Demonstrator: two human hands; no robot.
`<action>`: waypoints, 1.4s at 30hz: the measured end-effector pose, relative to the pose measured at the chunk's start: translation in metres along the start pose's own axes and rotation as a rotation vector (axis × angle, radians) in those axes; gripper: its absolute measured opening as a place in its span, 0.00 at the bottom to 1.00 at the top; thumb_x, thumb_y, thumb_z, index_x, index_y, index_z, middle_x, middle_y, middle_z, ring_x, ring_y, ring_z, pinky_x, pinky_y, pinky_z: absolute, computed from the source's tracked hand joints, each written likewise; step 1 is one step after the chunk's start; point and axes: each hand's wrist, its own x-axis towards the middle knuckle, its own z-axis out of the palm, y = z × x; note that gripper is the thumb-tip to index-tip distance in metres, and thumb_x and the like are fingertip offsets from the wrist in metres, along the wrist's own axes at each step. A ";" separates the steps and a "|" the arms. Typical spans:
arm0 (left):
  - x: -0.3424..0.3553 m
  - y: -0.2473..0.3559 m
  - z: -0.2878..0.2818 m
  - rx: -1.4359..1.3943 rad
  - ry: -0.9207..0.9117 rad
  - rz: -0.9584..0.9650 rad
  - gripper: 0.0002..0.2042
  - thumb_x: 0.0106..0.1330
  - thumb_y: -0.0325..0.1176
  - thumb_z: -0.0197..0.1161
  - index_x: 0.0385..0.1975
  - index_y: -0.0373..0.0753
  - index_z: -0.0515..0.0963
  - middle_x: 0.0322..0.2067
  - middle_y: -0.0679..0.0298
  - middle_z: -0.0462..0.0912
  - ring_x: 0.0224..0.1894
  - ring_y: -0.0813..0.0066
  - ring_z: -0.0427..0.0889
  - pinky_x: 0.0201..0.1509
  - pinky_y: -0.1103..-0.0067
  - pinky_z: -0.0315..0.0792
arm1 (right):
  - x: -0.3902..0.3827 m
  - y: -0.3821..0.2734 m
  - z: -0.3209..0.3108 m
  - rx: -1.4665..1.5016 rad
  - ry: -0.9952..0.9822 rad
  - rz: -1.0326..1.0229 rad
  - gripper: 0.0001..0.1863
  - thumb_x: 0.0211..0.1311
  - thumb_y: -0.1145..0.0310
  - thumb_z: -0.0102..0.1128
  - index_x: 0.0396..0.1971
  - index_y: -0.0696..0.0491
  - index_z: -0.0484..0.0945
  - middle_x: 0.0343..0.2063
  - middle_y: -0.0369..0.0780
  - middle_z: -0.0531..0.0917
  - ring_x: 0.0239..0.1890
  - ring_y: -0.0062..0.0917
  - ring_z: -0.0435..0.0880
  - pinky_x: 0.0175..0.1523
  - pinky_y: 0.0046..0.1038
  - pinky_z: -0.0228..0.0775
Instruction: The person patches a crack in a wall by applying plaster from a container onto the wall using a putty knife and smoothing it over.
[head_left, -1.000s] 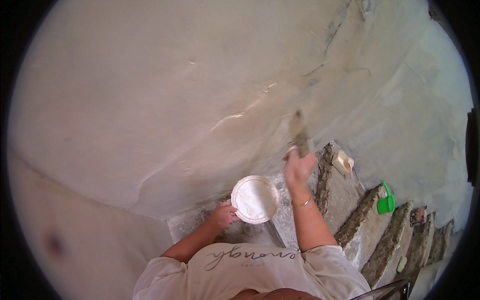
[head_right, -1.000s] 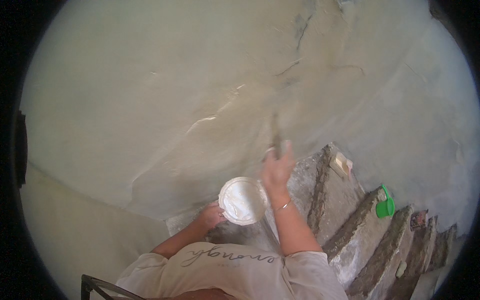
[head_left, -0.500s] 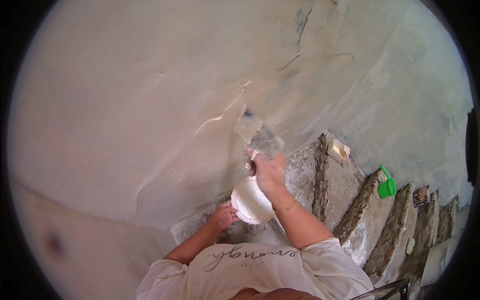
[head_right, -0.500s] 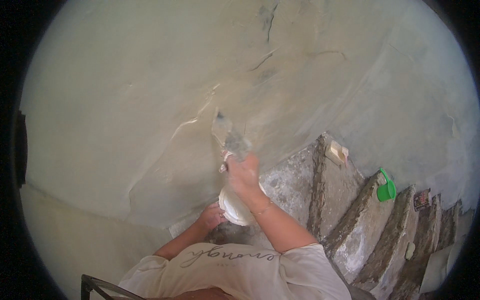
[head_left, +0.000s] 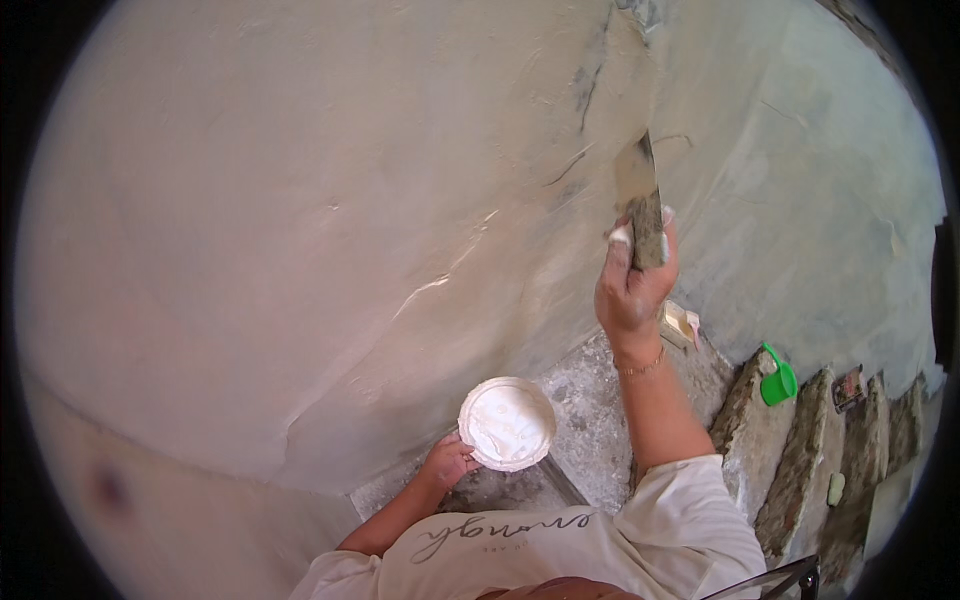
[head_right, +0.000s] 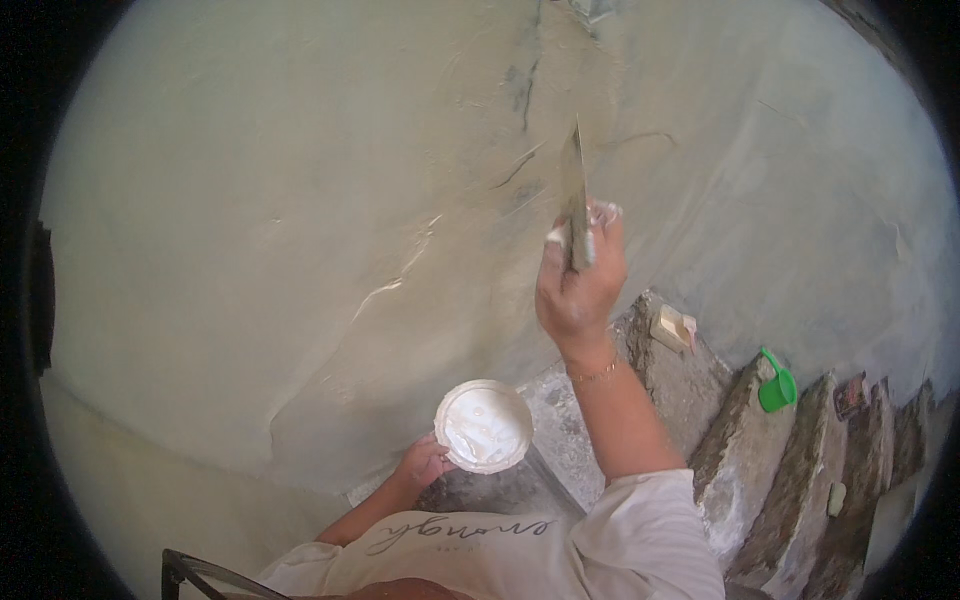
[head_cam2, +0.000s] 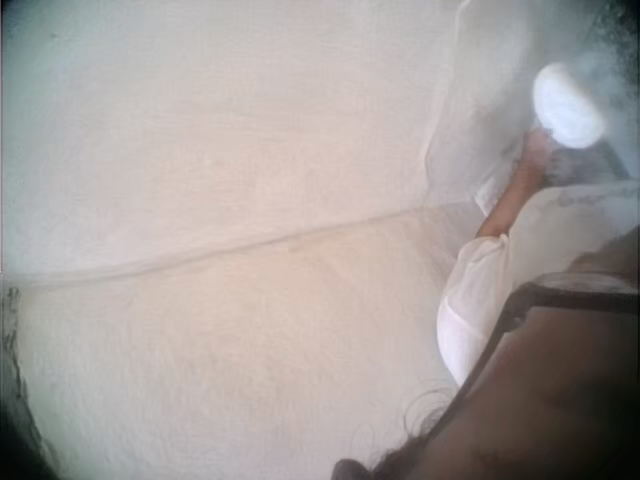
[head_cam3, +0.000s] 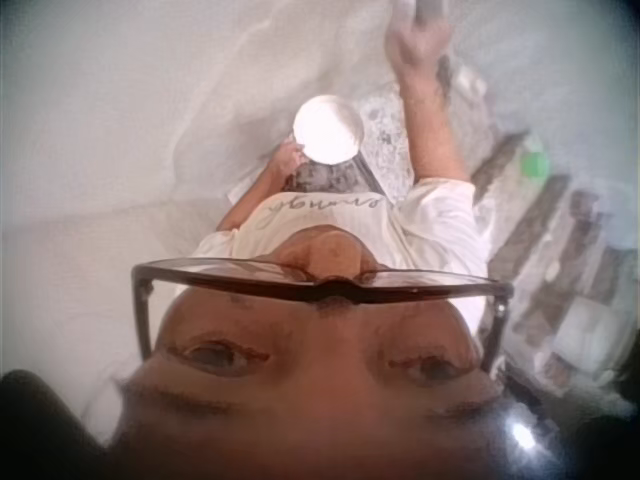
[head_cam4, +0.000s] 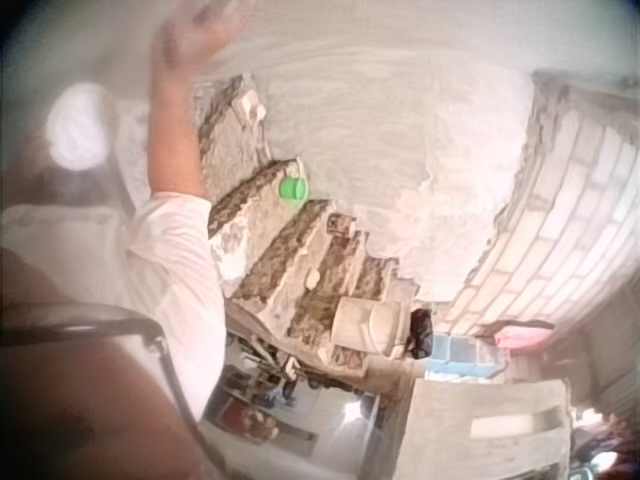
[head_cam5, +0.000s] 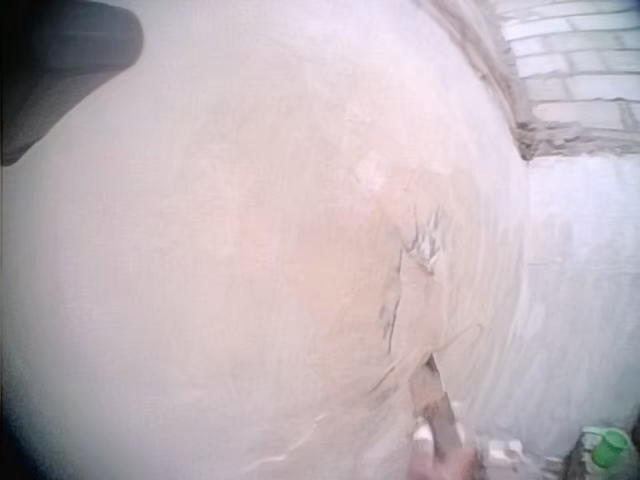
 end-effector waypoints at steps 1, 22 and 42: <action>-0.004 0.002 0.000 0.003 0.010 0.004 0.24 0.57 0.23 0.52 0.56 0.31 0.64 0.53 0.54 0.73 0.55 0.58 0.73 0.59 0.62 0.68 | 0.014 -0.004 0.001 -0.341 -0.018 -0.260 0.15 0.55 0.76 0.57 0.43 0.63 0.73 0.29 0.41 0.74 0.30 0.30 0.75 0.32 0.26 0.68; -0.006 -0.001 0.000 -0.021 0.001 0.028 0.23 0.57 0.22 0.51 0.56 0.31 0.64 0.53 0.53 0.73 0.54 0.59 0.74 0.58 0.62 0.69 | 0.002 -0.038 -0.006 -0.770 -0.182 -0.371 0.31 0.44 0.81 0.57 0.55 0.54 0.71 0.30 0.45 0.73 0.28 0.38 0.76 0.32 0.32 0.70; 0.011 -0.012 -0.012 -0.013 -0.096 -0.021 0.25 0.56 0.24 0.53 0.57 0.32 0.64 0.52 0.55 0.74 0.52 0.61 0.76 0.57 0.65 0.70 | -0.025 0.016 -0.001 -0.854 -0.562 -0.411 0.30 0.47 0.78 0.53 0.56 0.55 0.69 0.33 0.44 0.74 0.28 0.36 0.77 0.31 0.31 0.71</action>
